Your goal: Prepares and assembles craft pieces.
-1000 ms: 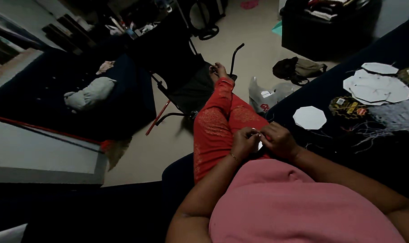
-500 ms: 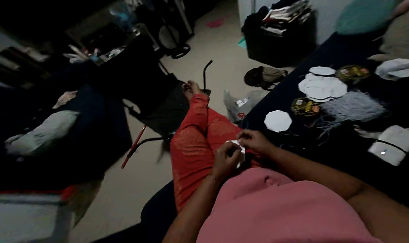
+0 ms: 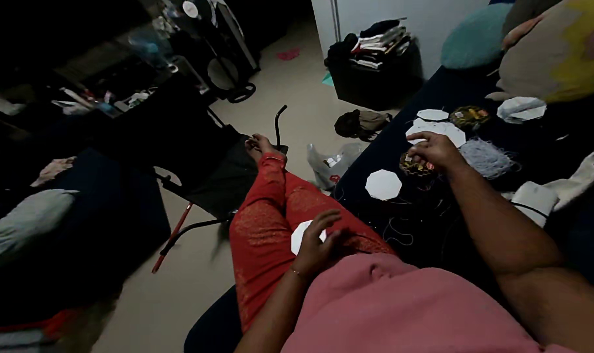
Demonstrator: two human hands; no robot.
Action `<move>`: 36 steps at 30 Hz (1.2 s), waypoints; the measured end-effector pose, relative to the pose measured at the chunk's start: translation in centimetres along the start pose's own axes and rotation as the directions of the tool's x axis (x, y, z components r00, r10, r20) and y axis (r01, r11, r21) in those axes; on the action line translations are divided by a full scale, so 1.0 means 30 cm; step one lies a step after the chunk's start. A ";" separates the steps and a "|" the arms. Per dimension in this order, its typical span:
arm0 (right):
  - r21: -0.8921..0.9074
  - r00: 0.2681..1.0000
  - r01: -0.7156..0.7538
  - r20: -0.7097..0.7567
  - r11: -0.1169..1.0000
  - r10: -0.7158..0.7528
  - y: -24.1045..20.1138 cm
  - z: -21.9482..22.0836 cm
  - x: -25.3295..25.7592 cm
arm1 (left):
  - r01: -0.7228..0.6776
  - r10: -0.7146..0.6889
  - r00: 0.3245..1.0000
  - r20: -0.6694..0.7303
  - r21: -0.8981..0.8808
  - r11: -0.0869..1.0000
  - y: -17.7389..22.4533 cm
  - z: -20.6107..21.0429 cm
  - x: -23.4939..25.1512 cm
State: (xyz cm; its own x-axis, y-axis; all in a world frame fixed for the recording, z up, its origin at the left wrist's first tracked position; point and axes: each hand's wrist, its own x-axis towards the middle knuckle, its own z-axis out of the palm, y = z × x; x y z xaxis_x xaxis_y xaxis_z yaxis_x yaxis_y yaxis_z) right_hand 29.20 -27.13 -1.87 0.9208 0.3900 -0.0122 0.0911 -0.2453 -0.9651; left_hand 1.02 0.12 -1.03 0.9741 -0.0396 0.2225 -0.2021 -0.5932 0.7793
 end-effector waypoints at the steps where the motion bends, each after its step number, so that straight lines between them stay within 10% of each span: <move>1: -0.062 1.000 -0.024 0.004 0.998 0.025 0.007 0.000 0.002 | 0.101 -0.108 0.983 0.147 0.059 0.993 0.008 0.007 0.012; 6: -0.197 0.919 0.144 0.390 0.970 -0.057 0.013 0.367 -0.066 | 0.205 -0.269 0.873 0.406 0.195 0.959 -0.012 0.007 0.042; 11: -0.211 0.736 0.328 0.668 0.921 -0.109 -0.080 0.705 -0.165 | 0.088 0.006 0.914 0.405 -0.212 0.973 -0.025 0.007 -0.032; 16: -0.175 0.560 0.536 0.806 0.826 -0.192 -0.163 0.757 -0.240 | 0.244 -0.008 0.849 0.528 -0.380 0.892 0.059 0.006 -0.032; 25: -0.152 0.962 0.231 0.186 0.961 -0.202 -0.007 0.278 -0.008 | 0.147 -0.001 0.963 0.268 -0.525 0.838 0.007 -0.044 -0.069; 30: -0.428 0.924 -0.181 -0.381 0.885 0.004 0.028 -0.058 0.031 | 0.157 -0.044 0.975 0.219 -0.533 0.831 -0.022 -0.028 -0.052; 32: -0.475 0.911 -0.289 -0.405 0.831 0.085 0.020 -0.049 -0.013 | 0.196 -0.081 0.967 0.242 -0.501 0.843 -0.022 -0.028 -0.050; 36: -0.563 0.999 0.037 -0.001 0.825 -0.045 0.056 0.129 -0.081 | 0.244 -0.137 0.958 0.253 -0.460 0.854 -0.033 -0.032 -0.052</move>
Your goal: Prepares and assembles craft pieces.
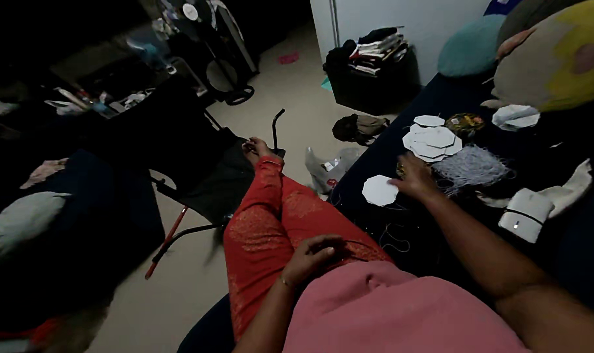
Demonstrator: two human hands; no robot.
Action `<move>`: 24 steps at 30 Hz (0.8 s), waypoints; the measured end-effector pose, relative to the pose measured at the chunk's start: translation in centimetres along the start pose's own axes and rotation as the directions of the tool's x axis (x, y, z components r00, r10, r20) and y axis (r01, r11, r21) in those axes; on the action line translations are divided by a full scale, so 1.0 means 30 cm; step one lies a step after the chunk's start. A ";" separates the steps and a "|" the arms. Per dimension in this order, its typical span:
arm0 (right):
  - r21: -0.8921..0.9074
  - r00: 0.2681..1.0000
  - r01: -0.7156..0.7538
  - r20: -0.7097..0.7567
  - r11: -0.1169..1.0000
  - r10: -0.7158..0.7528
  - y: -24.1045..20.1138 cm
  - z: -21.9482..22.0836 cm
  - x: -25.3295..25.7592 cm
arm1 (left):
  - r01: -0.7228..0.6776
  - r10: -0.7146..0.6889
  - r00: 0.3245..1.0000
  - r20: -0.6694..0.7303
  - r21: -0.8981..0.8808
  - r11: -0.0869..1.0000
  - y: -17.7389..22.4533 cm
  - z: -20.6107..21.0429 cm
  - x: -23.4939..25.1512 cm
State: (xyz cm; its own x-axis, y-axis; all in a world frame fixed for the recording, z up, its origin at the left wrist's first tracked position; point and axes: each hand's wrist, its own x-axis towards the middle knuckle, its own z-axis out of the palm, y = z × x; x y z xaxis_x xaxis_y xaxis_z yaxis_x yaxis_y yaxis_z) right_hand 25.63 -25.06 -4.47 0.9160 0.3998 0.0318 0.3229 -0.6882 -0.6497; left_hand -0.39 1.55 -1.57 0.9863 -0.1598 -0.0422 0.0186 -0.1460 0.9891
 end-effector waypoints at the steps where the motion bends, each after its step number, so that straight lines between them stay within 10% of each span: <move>1: -0.031 0.993 0.057 0.107 0.998 -0.053 -0.035 0.045 -0.004 | 0.012 -0.012 1.000 -0.010 -0.001 1.000 -0.001 -0.002 0.000; 6: -0.261 0.939 0.081 0.344 0.962 0.015 -0.137 0.173 0.022 | 0.058 -0.061 0.997 -0.044 -0.062 0.996 -0.006 -0.002 -0.005; 24: -0.041 0.980 0.171 0.111 0.984 -0.166 -0.057 0.105 0.000 | 0.070 -0.080 0.995 -0.063 -0.150 0.986 -0.017 -0.007 0.001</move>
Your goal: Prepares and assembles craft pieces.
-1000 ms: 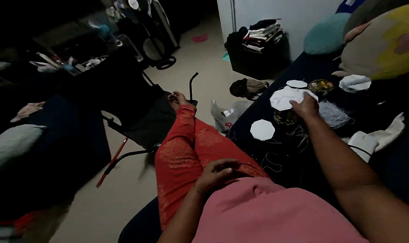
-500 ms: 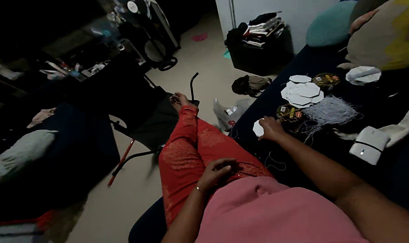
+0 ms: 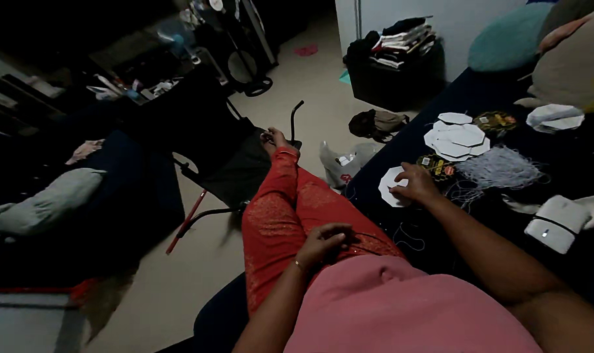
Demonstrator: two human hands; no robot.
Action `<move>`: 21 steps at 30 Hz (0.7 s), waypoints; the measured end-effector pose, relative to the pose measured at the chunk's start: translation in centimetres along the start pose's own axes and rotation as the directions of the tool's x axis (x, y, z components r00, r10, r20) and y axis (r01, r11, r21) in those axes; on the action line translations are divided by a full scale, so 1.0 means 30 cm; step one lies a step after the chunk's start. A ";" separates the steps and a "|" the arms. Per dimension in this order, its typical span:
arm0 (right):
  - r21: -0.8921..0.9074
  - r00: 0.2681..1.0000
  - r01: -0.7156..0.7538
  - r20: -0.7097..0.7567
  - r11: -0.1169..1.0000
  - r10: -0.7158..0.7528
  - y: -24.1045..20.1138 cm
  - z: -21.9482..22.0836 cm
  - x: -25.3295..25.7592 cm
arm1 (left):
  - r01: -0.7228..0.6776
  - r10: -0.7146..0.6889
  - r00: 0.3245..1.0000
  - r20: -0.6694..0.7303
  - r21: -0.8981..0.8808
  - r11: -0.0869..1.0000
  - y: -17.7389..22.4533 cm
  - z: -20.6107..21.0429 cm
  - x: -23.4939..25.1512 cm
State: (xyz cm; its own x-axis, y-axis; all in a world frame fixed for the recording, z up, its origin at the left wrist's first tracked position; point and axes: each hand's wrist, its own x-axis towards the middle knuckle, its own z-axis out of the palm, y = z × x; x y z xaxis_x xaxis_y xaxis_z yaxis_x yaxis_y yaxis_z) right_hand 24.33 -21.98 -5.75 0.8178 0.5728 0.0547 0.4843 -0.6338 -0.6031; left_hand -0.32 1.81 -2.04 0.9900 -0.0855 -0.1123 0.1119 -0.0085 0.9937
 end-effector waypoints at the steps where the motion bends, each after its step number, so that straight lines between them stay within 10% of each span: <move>1: 0.037 0.998 0.029 -0.048 0.999 -0.028 0.004 0.005 -0.005 | 0.005 -0.005 1.000 -0.011 -0.009 1.000 0.003 0.002 0.003; 11: 0.370 0.813 0.577 -0.176 0.728 -0.555 -0.349 0.135 -0.167 | -0.082 0.080 0.939 -0.333 0.009 0.997 0.062 0.059 0.040; 18: 0.822 0.976 0.031 0.098 0.569 -0.195 -0.382 0.123 -0.161 | -0.145 0.105 0.894 -0.435 -0.059 0.988 0.051 0.038 0.015; 21: 0.843 0.970 0.032 0.103 0.537 -0.220 -0.382 0.120 -0.165 | -0.139 0.101 0.895 -0.435 -0.056 0.989 0.051 0.037 0.015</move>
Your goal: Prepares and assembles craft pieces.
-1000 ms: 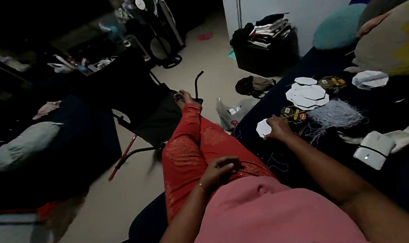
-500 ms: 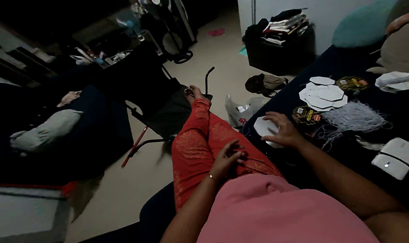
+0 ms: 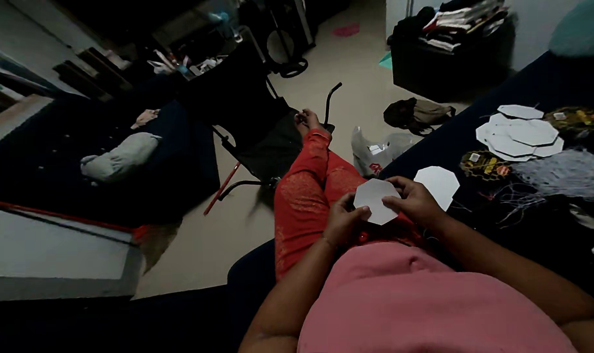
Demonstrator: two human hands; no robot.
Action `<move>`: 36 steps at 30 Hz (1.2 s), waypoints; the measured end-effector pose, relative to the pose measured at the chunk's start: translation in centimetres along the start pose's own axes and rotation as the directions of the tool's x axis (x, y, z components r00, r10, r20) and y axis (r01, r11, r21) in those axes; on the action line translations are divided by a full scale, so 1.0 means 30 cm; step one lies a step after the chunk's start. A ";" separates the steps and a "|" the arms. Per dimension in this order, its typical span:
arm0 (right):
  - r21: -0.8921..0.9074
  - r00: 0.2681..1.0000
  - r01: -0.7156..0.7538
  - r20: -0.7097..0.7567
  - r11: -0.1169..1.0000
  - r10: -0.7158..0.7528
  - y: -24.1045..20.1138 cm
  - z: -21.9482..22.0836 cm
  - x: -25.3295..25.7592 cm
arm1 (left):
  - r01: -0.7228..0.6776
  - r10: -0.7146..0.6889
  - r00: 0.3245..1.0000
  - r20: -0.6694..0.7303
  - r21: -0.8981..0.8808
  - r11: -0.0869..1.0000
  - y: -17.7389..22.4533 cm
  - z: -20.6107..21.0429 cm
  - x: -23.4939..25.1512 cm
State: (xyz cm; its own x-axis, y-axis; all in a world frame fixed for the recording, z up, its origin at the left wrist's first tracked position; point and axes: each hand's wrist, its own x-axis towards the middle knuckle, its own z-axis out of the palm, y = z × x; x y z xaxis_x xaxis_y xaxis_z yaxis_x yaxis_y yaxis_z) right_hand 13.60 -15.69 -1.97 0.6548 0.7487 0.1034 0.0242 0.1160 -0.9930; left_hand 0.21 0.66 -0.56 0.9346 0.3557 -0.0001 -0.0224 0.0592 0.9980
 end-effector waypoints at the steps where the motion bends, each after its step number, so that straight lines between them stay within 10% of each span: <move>1: -0.008 1.000 0.007 0.002 1.000 -0.007 0.001 -0.001 -0.001 | -0.001 0.001 1.000 0.000 0.012 1.000 0.000 -0.002 0.000; 36: -0.141 0.998 -0.016 -0.057 0.990 0.008 0.038 0.028 -0.039 | 0.330 -0.341 0.940 -0.021 -0.207 0.921 -0.001 -0.015 0.004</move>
State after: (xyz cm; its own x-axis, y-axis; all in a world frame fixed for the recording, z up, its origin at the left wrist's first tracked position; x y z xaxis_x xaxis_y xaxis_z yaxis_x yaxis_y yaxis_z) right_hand 12.24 -15.87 -3.19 0.6968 0.7113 0.0923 0.1205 0.0107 -0.9927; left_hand 0.16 1.11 -0.60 0.8785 0.3337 -0.3419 0.2141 0.3649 0.9061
